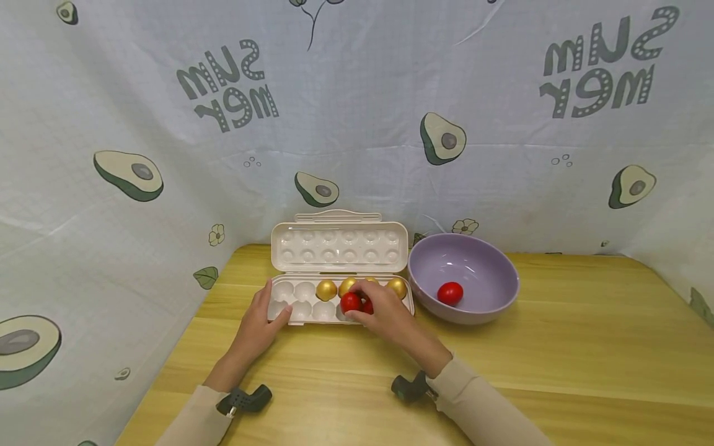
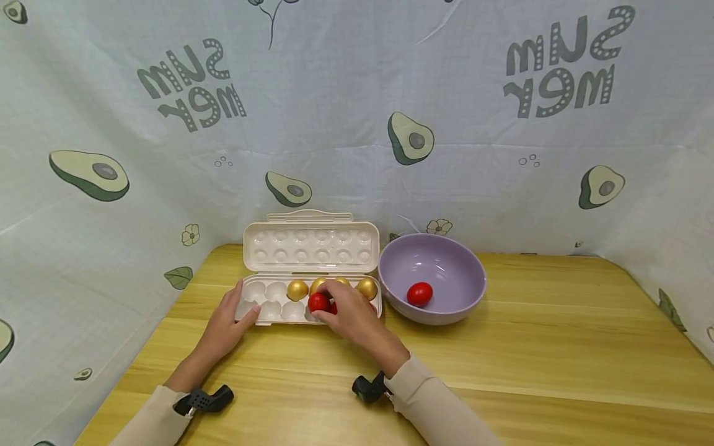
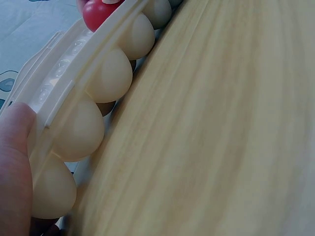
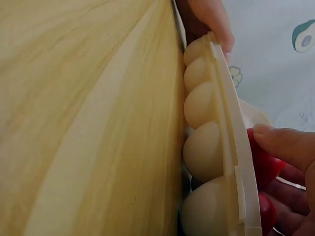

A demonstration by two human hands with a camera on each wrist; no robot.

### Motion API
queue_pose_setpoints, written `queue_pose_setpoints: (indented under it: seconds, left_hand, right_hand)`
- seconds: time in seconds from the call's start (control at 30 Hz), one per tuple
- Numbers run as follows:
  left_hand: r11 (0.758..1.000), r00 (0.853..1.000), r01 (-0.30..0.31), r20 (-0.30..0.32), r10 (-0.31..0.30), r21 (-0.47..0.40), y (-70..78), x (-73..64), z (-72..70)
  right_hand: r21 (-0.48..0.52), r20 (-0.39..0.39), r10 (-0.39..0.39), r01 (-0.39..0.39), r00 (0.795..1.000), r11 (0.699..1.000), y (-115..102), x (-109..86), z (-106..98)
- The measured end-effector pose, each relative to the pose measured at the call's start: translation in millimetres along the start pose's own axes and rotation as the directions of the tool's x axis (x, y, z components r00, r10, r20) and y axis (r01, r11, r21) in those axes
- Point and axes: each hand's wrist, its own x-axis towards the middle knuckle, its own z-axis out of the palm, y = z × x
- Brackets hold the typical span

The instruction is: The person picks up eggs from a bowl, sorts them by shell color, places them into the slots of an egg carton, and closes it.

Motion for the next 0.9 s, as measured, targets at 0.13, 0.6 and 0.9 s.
queue_pose_setpoints:
  seconds: [0.13, 0.6, 0.9]
  left_hand:
    - [1.0, 1.0, -0.001, -0.003, 0.001, -0.002, -1.3, 0.2, 0.7]
    - [1.0, 1.0, -0.011, -0.006, 0.011, 0.01, -2.0, -0.1, 1.0]
    - [1.0, 1.0, 0.002, 0.002, -0.002, 0.009, -0.3, -0.3, 0.3]
  right_hand:
    - [-0.02, -0.018, 0.01, -0.011, 1.0, 1.0, -1.1, -0.1, 1.3]
    - [-0.059, -0.041, 0.027, -0.03, 0.999, 0.998, -3.2, 0.0, 4.0]
    - [-0.021, -0.031, 0.028, -0.029, 0.999, 0.999, -2.5, 0.6, 3.5]
